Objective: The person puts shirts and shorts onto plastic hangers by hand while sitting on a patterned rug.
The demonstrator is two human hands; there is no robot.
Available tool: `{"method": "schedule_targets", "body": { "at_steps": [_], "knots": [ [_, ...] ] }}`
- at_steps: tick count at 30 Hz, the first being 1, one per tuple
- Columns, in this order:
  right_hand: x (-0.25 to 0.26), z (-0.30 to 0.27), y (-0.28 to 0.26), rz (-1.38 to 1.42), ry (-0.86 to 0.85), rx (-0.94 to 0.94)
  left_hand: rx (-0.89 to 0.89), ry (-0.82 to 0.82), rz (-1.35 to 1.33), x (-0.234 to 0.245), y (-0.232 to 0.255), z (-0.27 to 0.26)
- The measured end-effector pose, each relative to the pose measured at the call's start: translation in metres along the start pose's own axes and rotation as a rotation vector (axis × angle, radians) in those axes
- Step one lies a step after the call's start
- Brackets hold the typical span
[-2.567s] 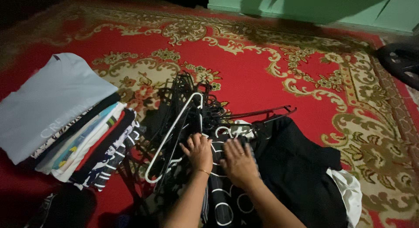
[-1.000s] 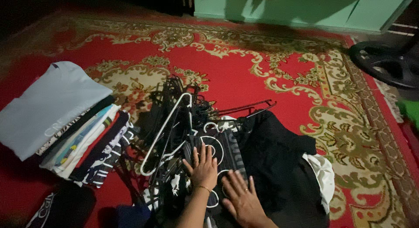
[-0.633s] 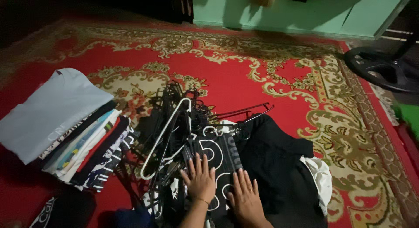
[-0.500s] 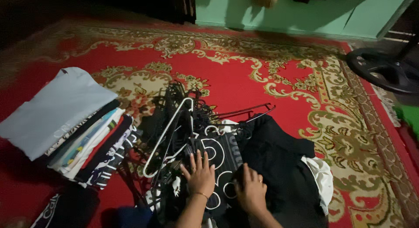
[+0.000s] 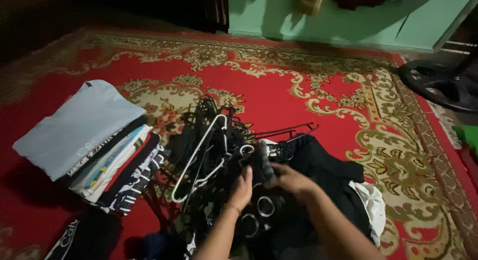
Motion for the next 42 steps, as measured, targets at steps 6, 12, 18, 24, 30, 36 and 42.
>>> {"method": "schedule_targets", "body": {
  "at_steps": [6, 12, 18, 24, 30, 36, 42],
  "knots": [
    [0.002, -0.015, -0.137, -0.959, 0.044, 0.22, -0.035, -0.222, -1.045, 0.039, 0.089, 0.029],
    [-0.023, -0.049, -0.137, -1.467, 0.388, 0.422, -0.059, 0.16, -0.98, 0.061, 0.086, 0.025],
    [-0.072, -0.073, 0.045, -1.592, 0.352, 0.523, 0.342, 0.366, -0.81, 0.0, -0.076, -0.015],
    [-0.043, -0.115, 0.09, -1.579, 0.508, 0.223, 0.045, 0.561, -0.258, 0.004, -0.088, -0.044],
    [-0.027, -0.127, 0.082, -1.488, 0.408, -0.142, -0.032, 0.504, 0.2, 0.0, -0.067, -0.062],
    [-0.024, -0.134, 0.078, -1.287, 0.411, -0.223, 0.025, 0.548, 0.356, 0.02, -0.032, -0.095],
    [-0.027, -0.107, 0.054, -1.228, 0.604, 0.038, 0.124, 0.538, 0.571, 0.043, -0.009, -0.107]
  ]
}}
Point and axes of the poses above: each hand's wrist, its own z-axis towards the middle knuckle, its own x-axis out of the back of the hand, y = z × x, the point moved 4 cm from there along z, towards the middle knuckle
